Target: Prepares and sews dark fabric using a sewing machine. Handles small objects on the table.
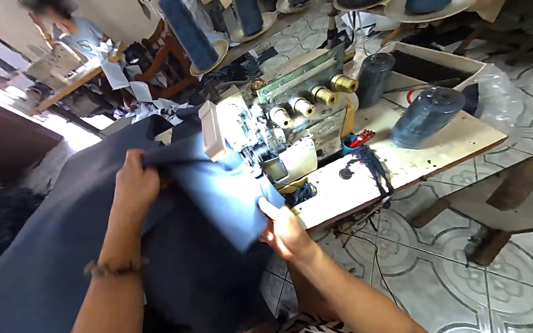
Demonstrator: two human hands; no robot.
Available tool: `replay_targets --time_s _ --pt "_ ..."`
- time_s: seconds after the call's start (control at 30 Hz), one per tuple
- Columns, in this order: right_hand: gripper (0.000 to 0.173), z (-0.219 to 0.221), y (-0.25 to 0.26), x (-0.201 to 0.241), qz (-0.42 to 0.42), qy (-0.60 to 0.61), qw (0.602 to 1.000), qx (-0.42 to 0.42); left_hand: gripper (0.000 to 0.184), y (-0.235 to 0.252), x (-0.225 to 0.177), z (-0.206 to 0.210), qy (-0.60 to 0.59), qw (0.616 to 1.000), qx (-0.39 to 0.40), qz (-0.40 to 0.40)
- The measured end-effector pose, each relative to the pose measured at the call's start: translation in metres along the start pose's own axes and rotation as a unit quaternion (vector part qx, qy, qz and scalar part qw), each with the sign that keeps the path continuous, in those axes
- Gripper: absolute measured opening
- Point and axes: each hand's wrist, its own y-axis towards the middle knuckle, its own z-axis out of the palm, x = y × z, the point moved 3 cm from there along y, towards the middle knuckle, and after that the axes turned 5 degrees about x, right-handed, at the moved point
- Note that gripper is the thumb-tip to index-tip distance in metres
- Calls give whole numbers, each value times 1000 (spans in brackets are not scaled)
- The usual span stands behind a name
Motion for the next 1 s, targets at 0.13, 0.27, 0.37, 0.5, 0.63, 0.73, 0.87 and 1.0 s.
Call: replay_targets --time_s 0.13,0.27,0.37,0.5,0.63,0.73,0.87,1.0 --pt "41 3 13 -5 -39 -146 980 130 48 71 -32 16 -58 992 21 115" --pt "28 -19 -6 11 -118 -440 875 163 77 52 -21 30 -34 971 86 218" --pt "17 -54 -27 38 -280 -586 754 92 82 -32 -2 19 115 968 161 158" --pt "19 -88 -48 85 -388 -687 615 -12 132 -142 6 65 214 867 450 1" --pt "22 -101 -67 132 -434 -723 523 -124 113 -52 33 79 231 873 430 10" --pt "29 -107 -81 169 -473 -722 457 -215 62 57 30 56 252 912 316 -72" --pt "46 -109 -103 214 -442 -745 394 -306 39 117 -18 58 165 985 46 -29" --pt "73 -112 -96 256 -359 -766 419 -328 45 115 21 79 132 988 70 25"
